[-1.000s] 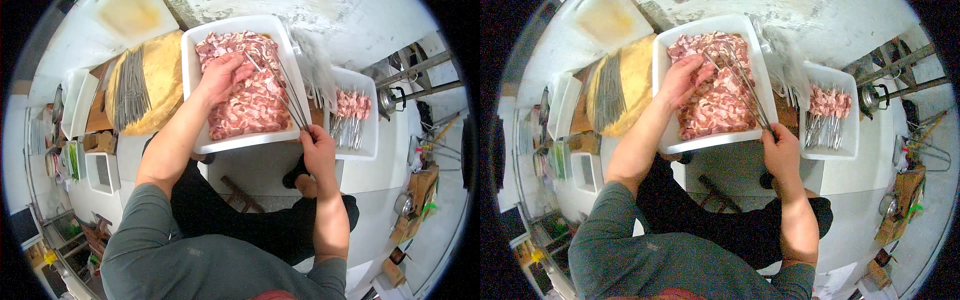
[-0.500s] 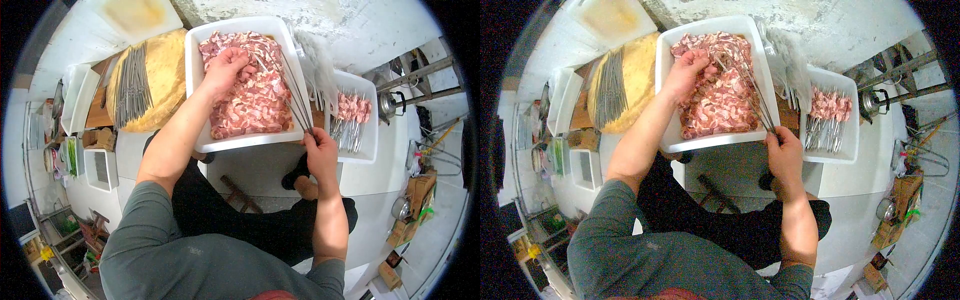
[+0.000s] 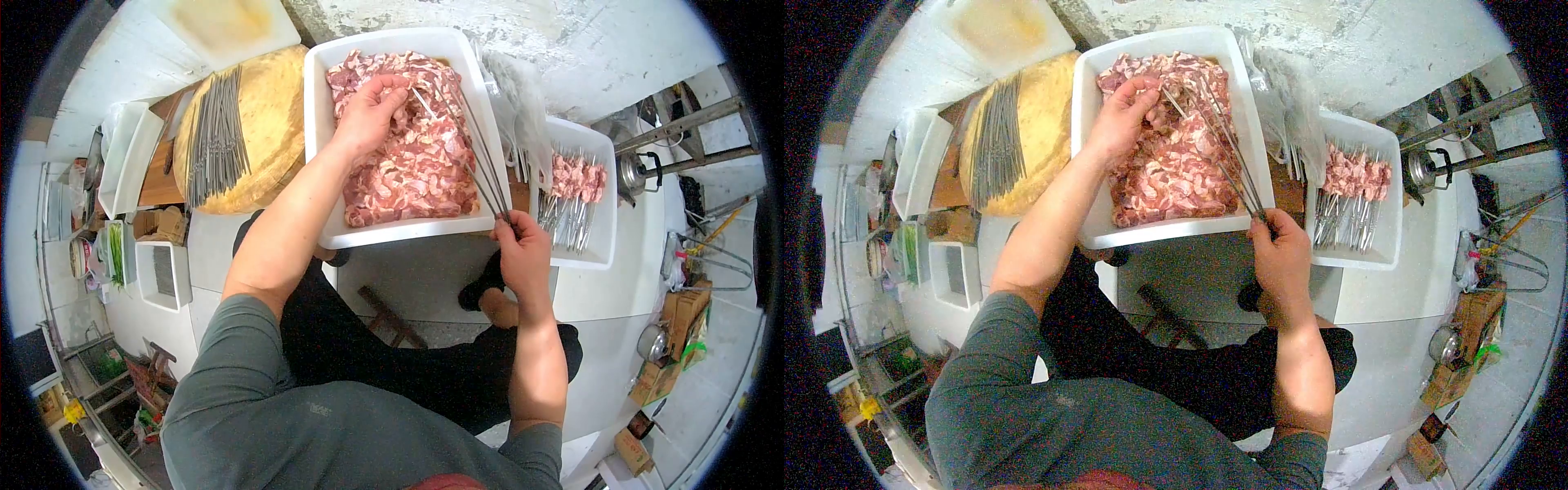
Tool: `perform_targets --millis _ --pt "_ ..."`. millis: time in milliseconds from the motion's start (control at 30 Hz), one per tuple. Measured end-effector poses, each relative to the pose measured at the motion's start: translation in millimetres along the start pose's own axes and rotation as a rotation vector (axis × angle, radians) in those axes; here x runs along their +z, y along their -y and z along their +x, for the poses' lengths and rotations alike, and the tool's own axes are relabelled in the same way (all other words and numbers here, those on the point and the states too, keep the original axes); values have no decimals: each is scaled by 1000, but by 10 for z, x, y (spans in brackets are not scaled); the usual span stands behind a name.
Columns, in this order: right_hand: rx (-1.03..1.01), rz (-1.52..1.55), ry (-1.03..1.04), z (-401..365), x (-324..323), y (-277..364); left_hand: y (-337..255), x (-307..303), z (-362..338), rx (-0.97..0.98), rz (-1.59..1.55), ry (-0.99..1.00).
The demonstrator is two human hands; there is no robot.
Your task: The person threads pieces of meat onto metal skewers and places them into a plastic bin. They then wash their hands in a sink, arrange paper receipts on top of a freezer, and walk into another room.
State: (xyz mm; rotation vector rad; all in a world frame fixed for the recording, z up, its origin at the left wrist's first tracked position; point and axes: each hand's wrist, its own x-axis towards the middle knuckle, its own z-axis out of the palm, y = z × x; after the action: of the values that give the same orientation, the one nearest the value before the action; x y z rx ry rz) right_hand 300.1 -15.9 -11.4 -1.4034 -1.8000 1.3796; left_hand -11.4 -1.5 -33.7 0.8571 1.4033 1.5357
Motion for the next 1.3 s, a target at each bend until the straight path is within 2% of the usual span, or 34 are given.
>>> perform_targets --millis 133,233,333,533,733,833,1133,1233,1300 --pt "-12 4 -13 0 8 -14 -180 66 -77 -96 -200 -4" --pt "-9 -16 -12 7 3 -27 -194 96 -68 -40 -250 -65" --pt "9 -23 -11 2 -3 1 -212 56 -53 -79 -401 -64" --pt "23 -35 -11 -12 17 67 -132 34 -25 44 -265 -94" --pt "25 -12 -13 -24 40 64 -220 90 -65 46 -192 -193" --pt "9 -20 -9 -24 46 70 -142 33 -20 -3 -157 -139" --pt "2 -5 -4 -41 62 90 -215 33 -31 -76 -298 -89" --pt "0 -17 -17 -31 64 38 -233 3 -51 -100 -488 -35" --pt "7 -23 3 -20 59 35 -205 1 -33 -96 -498 -39"
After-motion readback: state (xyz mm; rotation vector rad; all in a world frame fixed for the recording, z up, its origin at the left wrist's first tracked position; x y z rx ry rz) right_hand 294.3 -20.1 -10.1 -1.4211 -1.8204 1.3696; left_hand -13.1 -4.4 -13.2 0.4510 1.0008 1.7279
